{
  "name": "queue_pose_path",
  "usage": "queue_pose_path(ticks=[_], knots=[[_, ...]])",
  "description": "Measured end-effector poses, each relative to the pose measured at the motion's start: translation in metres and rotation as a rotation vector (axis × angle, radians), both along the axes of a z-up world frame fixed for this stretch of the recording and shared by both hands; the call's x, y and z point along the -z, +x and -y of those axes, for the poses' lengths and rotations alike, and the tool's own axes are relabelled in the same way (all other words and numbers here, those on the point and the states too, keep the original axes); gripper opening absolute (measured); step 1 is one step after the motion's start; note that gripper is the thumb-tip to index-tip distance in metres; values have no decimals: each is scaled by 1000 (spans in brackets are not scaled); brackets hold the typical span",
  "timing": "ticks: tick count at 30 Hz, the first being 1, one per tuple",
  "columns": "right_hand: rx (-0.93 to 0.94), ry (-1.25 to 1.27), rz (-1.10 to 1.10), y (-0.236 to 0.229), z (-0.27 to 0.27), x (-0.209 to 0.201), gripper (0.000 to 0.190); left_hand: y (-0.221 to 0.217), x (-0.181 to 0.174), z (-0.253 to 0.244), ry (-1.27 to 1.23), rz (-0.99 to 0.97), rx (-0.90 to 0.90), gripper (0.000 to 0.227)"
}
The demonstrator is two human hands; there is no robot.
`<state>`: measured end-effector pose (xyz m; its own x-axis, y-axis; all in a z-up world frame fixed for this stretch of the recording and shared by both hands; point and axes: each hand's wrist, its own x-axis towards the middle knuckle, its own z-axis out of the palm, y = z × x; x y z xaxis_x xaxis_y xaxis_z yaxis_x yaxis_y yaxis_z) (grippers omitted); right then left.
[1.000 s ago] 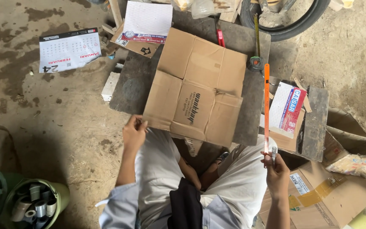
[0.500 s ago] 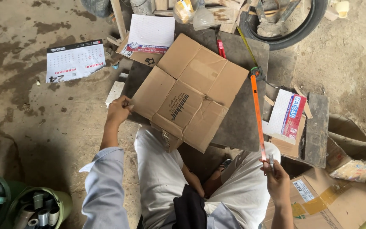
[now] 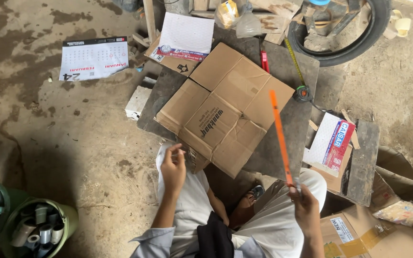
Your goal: The person measures a flattened cardboard box using a tape measure and marks it with a pen. They then use a ruler to draw straight lines on the cardboard.
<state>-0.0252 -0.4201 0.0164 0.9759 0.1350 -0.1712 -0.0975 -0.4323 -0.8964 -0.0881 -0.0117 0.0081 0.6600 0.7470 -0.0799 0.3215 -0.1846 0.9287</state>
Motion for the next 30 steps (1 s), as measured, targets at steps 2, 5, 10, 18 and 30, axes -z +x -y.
queue_pose_path(ticks=[2,5,10,18,30], knots=[[-55,15,-61,3,-17,-3,36,-3,-15,18,-117,-13,42,25],[-232,-128,-154,0,-63,-22,28,-2,-33,37,-235,-197,259,31],[-515,-280,-146,-15,-111,-36,19,-8,-27,63,-372,143,124,34],[-376,-242,-263,-27,-114,-34,21,-18,-17,50,-428,91,-23,23],[-196,32,-317,-34,-99,-45,29,-11,-2,51,-682,416,124,11]])
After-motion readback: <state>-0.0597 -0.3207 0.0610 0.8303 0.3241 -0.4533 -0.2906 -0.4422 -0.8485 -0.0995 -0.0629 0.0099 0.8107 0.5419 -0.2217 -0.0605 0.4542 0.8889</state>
